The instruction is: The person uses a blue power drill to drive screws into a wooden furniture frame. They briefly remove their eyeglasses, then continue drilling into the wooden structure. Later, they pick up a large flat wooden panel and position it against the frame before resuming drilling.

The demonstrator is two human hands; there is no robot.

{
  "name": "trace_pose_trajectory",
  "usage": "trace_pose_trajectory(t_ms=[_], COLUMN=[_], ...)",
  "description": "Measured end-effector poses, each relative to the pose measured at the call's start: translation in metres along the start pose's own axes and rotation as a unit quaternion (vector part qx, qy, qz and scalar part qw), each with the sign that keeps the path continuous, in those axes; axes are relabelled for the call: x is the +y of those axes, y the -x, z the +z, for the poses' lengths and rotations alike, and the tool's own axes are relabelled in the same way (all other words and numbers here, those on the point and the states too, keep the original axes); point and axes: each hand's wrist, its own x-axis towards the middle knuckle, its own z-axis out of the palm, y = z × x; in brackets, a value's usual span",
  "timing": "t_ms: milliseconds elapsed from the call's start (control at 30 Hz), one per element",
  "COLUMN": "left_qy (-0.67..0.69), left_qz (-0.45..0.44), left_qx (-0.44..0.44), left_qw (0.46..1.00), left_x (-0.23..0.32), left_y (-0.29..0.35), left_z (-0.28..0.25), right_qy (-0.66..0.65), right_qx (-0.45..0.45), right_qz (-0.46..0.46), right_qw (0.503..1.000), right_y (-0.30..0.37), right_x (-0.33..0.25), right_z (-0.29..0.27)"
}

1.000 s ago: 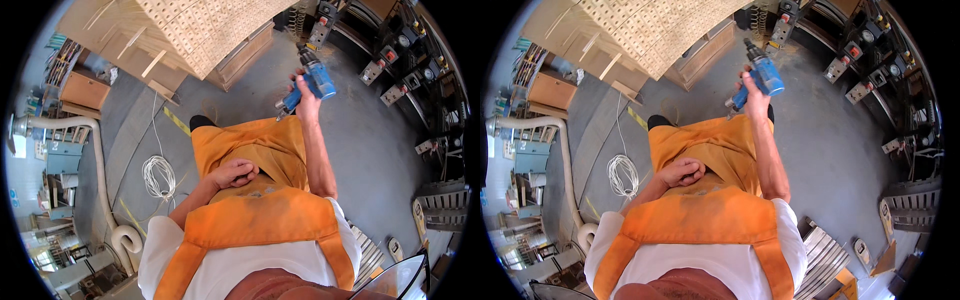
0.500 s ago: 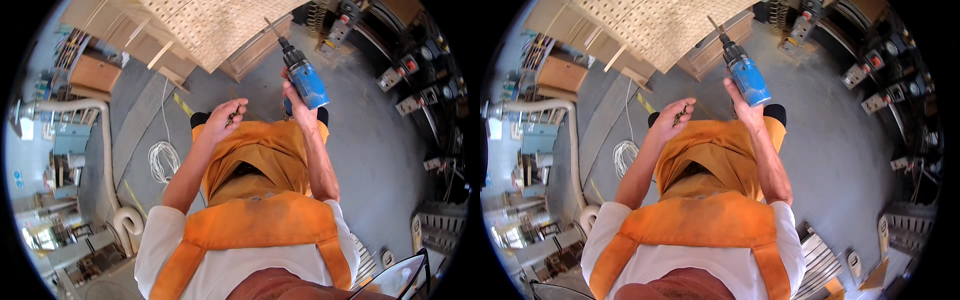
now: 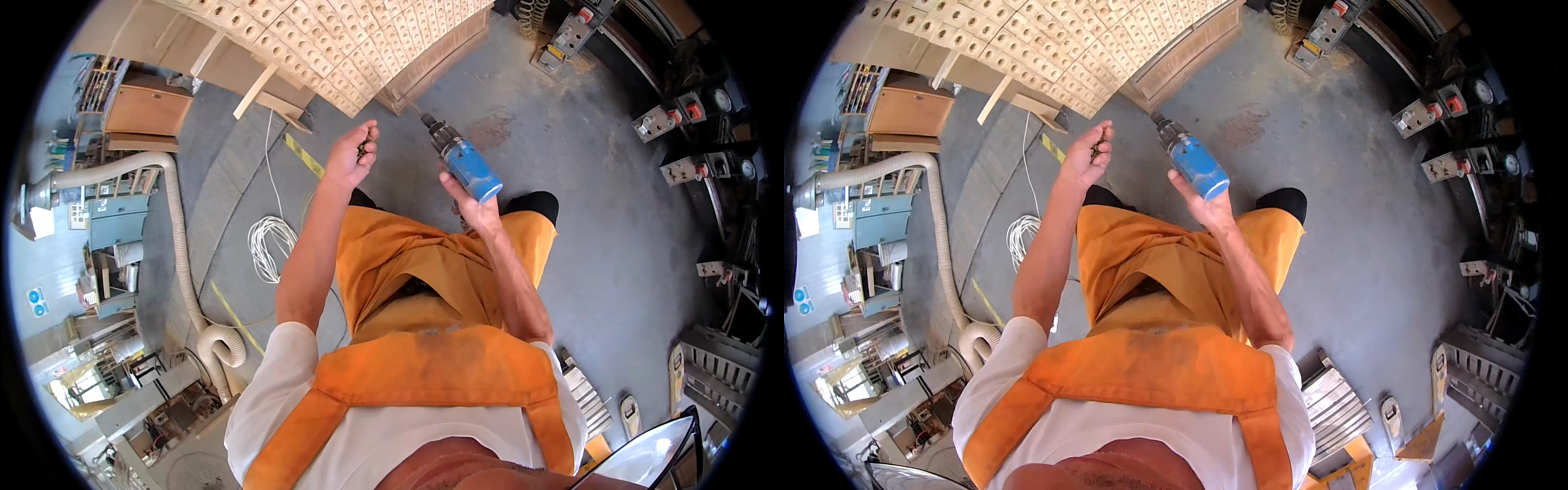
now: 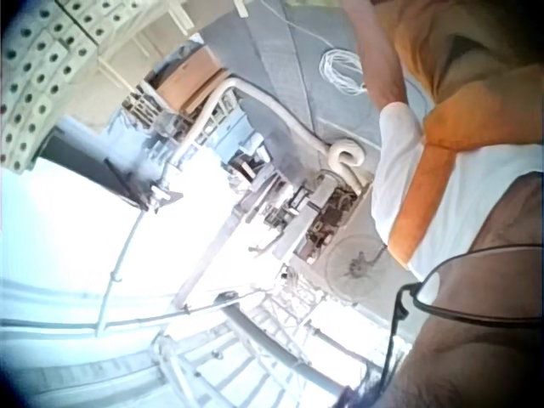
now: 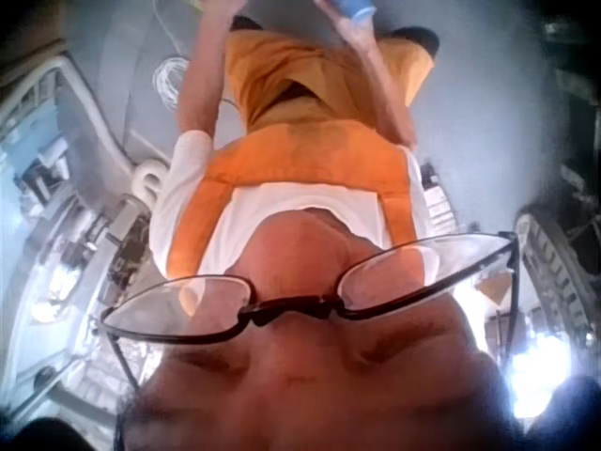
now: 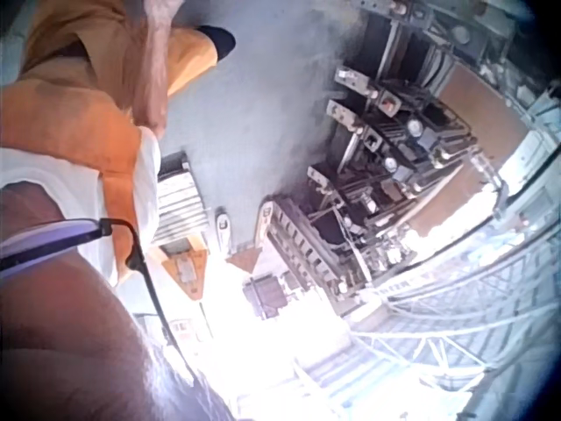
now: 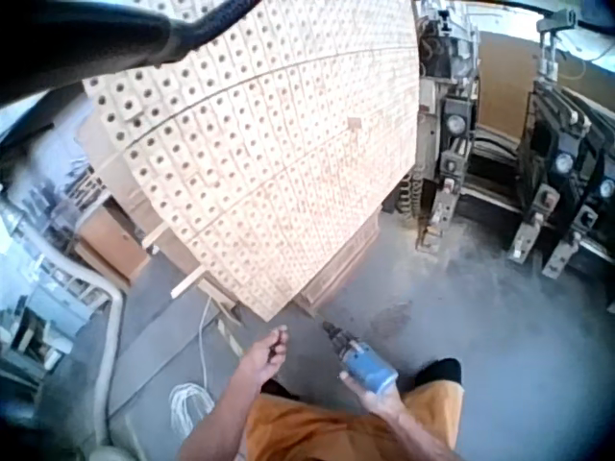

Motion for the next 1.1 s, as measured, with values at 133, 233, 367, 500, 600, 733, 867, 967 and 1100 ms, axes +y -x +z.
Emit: trace_pose_trajectory(t_ms=[133, 233, 367, 500, 600, 733, 867, 967, 1100], left_qy=[0.003, 0.019, 0.036, 0.027, -0.02, -0.046, -0.066, -0.095, -0.123], left_qz=[-0.007, -0.018, 0.009, 0.007, 0.009, -0.001, -0.002, 0.001, 0.007], left_qx=[0.002, 0.017, 0.017, 0.001, -0.023, -0.055, -0.071, -0.073, -0.037], left_qw=[1.0, 1.0, 0.999, 1.0, 1.0, 0.997, 0.995, 0.993, 0.992], left_x=[-0.008, -0.017, -0.018, -0.022, -0.003, -0.001, -0.007, -0.008, -0.015], left_y=[-0.006, -0.004, 0.005, 0.027, 0.041, 0.06, 0.059, 0.055, 0.042], left_z=[-0.006, -0.016, -0.02, -0.025, -0.017, -0.015, -0.009, -0.005, -0.003], right_qy=[-0.08, -0.089, -0.167, -0.201, -0.268, -0.301, -0.344, -0.306, -0.007], right_qx=[0.026, 0.032, -0.045, -0.101, -0.12, -0.143, -0.133, -0.111, -0.055], right_qz=[0.077, 0.056, 0.076, 0.077, 0.089, 0.121, 0.097, 0.092, -0.101], right_qw=[0.993, 0.994, 0.982, 0.971, 0.952, 0.935, 0.924, 0.941, 0.993], right_y=[-0.002, 0.004, 0.028, 0.056, 0.061, 0.069, 0.073, 0.074, 0.079], right_x=[-0.003, 0.003, 0.016, 0.023, 0.016, 0.02, 0.032, 0.032, 0.029], right_z=[-0.005, -0.004, 0.006, 0.029, 0.028, 0.024, 0.026, 0.024, 0.033])
